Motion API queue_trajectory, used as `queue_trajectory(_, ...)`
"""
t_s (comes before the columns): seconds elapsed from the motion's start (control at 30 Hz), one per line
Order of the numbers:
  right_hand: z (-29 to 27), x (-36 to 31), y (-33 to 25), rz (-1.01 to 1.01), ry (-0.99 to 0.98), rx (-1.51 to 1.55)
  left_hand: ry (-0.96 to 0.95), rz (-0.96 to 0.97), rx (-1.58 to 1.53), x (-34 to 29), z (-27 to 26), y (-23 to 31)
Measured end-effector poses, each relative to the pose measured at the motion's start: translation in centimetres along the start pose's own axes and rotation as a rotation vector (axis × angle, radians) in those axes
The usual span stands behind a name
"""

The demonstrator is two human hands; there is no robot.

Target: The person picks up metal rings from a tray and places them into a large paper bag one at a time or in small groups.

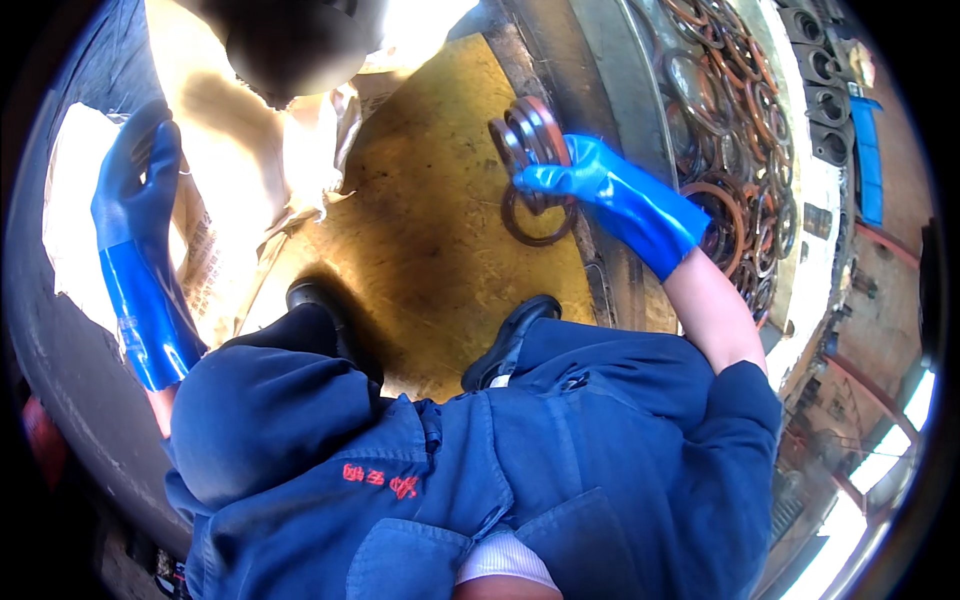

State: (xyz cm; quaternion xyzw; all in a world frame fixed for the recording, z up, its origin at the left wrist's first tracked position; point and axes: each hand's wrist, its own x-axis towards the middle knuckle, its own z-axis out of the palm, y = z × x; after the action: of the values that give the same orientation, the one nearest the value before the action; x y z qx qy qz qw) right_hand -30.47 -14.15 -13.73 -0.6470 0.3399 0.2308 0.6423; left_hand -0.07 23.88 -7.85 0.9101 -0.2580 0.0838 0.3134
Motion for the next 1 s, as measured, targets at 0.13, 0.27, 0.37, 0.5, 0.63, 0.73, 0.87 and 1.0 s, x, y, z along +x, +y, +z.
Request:
queue_trajectory(0.13, 0.8, -2.1, -0.3, -0.024, 0.088, -0.935, -0.002, -0.005, -0.004, -0.3, 0.0, 0.2)
queue_trajectory(0.27, 1.3, -2.4, 3.8, -0.009, 0.002, -1.192, -0.013, -0.005, -0.010, -0.2, 0.2, 0.4)
queue_trajectory(0.37, 0.9, -1.9, 7.2, -0.061, -0.056, -1.028, -0.012, -0.009, -0.009, -0.2, 0.0, 0.2)
queue_trajectory(0.5, 1.4, -1.7, 7.8, -0.015, -0.112, -0.807, -0.017, -0.017, -0.010, -0.5, -0.1, 0.2)
queue_trajectory(0.63, 1.0, -1.9, 8.6, -0.011, -0.151, -0.707, -0.017, -0.025, -0.013, -0.6, -0.2, 0.3)
queue_trajectory(0.73, 1.0, -2.3, 8.3, 0.012, -0.119, -0.625, -0.014, -0.028, -0.012, -0.8, -0.3, 0.2)
queue_trajectory(0.87, 0.8, -2.9, 6.2, 0.063, -0.155, -0.656, -0.008, -0.027, -0.010, -0.8, -0.4, 0.3)
queue_trajectory(1.0, 1.3, -3.6, 3.1, 0.121, -0.178, -0.684, 0.001, -0.034, 0.002, -0.9, -0.8, 0.2)
